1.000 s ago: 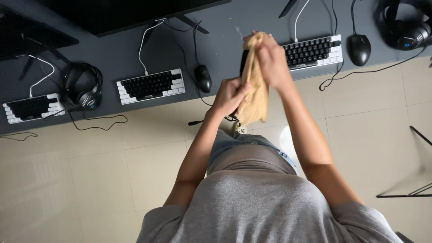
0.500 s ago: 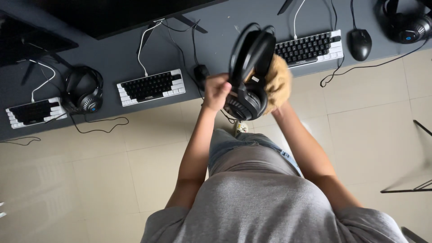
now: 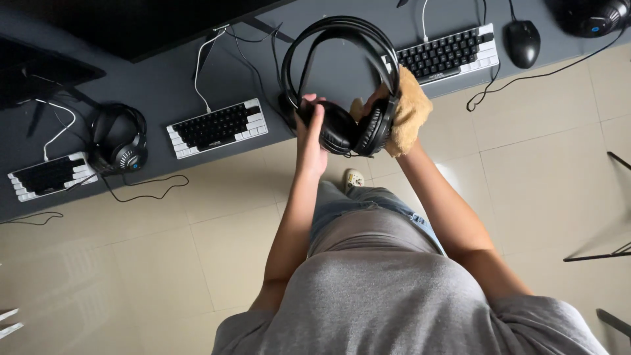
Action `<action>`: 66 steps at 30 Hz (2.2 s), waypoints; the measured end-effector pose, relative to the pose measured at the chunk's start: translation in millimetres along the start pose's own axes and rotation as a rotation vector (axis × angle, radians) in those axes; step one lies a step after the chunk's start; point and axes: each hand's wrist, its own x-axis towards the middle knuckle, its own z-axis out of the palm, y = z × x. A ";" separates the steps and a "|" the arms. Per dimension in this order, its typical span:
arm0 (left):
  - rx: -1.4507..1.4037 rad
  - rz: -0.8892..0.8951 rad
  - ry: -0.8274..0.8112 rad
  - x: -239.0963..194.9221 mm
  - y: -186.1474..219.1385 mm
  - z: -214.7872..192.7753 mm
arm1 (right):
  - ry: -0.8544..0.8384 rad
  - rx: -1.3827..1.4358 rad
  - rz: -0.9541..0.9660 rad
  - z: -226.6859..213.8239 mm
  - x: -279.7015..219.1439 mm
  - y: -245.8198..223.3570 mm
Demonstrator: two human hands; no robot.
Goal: The person wipes a computer keyboard, mouse, and headset with a cloth. They lift the keyboard to clean its underside and wipe the headset's ear cups and headband. The person repeats this cleaning process for multiple sets of computer peripherals on a long desk.
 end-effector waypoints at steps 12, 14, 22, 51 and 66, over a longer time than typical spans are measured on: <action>-0.407 -0.088 0.371 -5.7 -15.4 -26.8 | 0.265 -0.650 -0.127 64.9 -37.1 -7.0; -0.310 -0.065 0.416 -8.2 -5.9 -31.0 | 0.116 0.583 -0.248 59.6 -36.4 24.8; 0.098 0.115 0.311 -36.1 -14.9 -75.8 | 0.129 0.109 -0.318 135.0 -64.2 -45.1; 0.829 0.579 -0.141 -51.5 72.2 -84.2 | 0.111 0.725 0.466 173.9 -97.1 69.5; -0.258 -0.417 -0.082 0.2 15.4 -96.5 | 0.240 -0.471 -0.147 155.3 -118.7 -31.7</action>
